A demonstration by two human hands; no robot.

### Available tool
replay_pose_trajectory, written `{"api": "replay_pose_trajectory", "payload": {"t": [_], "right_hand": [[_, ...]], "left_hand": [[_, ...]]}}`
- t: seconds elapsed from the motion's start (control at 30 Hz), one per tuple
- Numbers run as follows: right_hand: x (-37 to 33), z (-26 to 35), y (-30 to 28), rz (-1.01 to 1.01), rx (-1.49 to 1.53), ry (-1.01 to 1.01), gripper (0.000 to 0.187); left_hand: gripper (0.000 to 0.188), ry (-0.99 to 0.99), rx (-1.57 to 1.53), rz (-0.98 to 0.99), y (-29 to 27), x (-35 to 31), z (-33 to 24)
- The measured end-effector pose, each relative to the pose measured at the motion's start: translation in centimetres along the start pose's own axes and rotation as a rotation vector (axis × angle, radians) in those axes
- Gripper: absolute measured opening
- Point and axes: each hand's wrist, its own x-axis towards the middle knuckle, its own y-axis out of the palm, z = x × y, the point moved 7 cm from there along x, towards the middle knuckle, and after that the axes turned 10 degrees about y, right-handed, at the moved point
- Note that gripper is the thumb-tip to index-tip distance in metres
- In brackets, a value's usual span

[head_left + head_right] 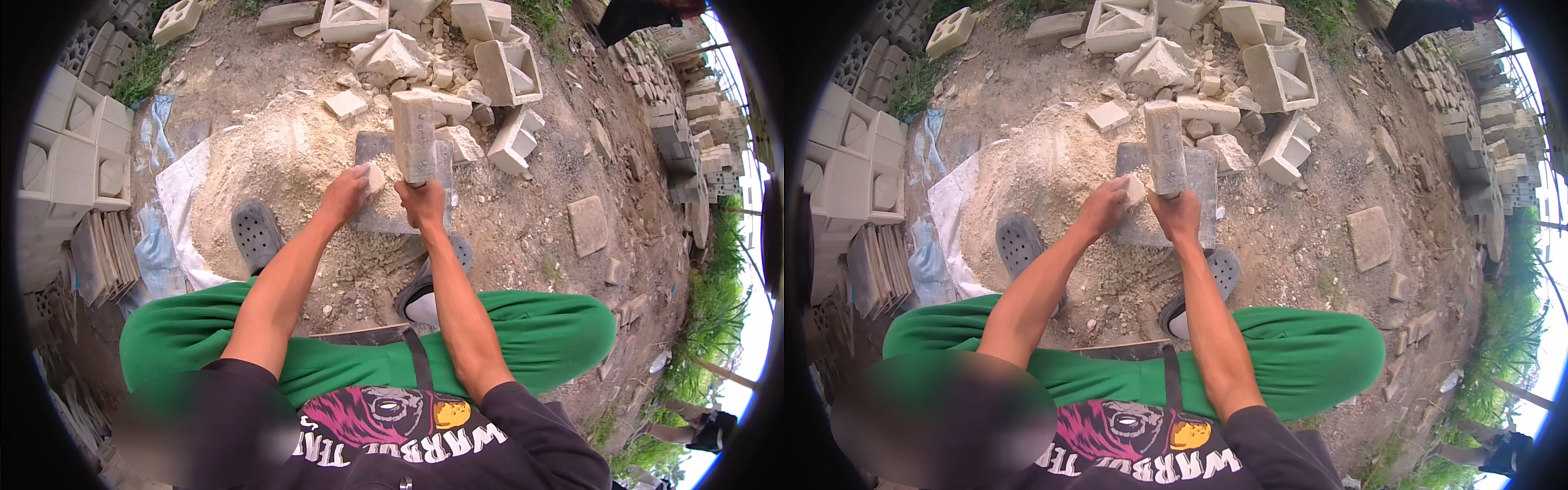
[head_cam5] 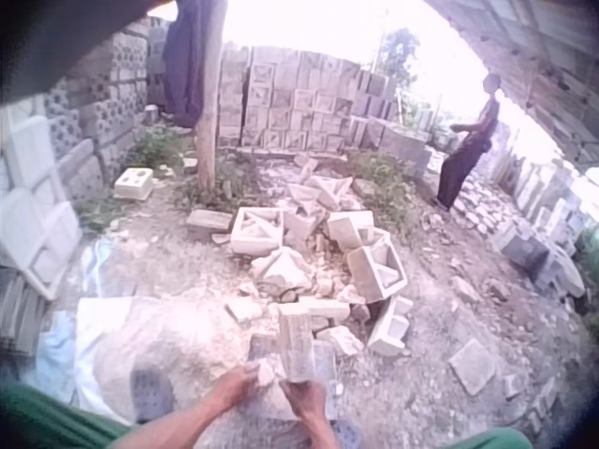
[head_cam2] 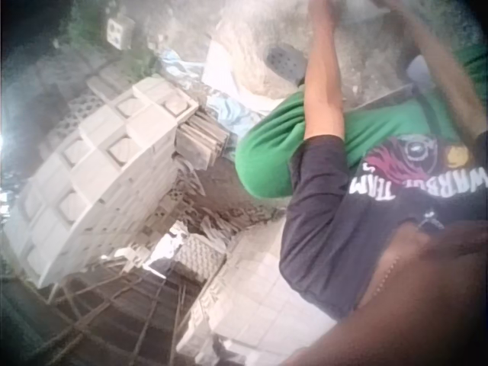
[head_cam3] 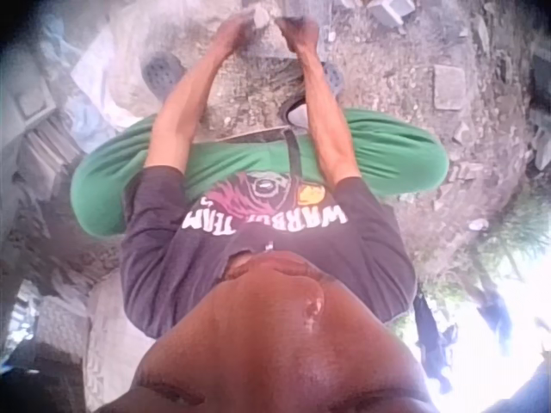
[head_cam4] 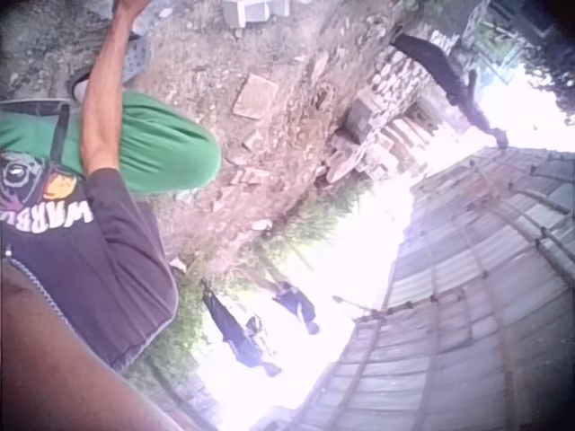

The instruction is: The person shapes a brick by striking it with a metal blade to chip away edges while holding it against a flat stone surface. The person handles several brick fragments and larger blocks throughout the task.

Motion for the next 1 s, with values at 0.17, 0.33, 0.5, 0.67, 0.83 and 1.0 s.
{"api": "replay_pose_trajectory", "payload": {"t": [0.17, 0.33, 0.5, 0.67, 0.83, 1.0], "right_hand": [[0.7, -5.9, 2.7, -0.139, 0.121, -0.197, 0.027], [-0.4, -5.2, 1.8, 0.057, 0.261, 0.138, 0.03], [-0.7, 1.0, -1.8, -0.063, 0.144, 0.007, 0.031], [0.0, -6.0, 1.7, 0.132, 0.187, 0.12, 0.029], [-0.3, -5.1, 1.2, 0.148, -0.021, 0.185, 0.026], [-0.3, -3.7, 1.1, -0.017, -0.117, 0.037, 0.032]], "left_hand": [[0.01, -0.01, -0.04, -0.002, -0.3, 1.6, -1.6], [0.008, -0.053, -0.006, -0.018, -1.0, 0.3, -1.0], [0.01, -0.099, 0.027, -0.023, -0.8, 0.0, -1.0], [0.016, -0.104, 0.015, -0.024, -0.6, 0.6, -1.3], [0.015, -0.115, 0.037, -0.067, -0.6, 0.2, -0.9], [0.014, -0.15, 0.041, -0.01, -0.4, 0.3, -1.3]]}}
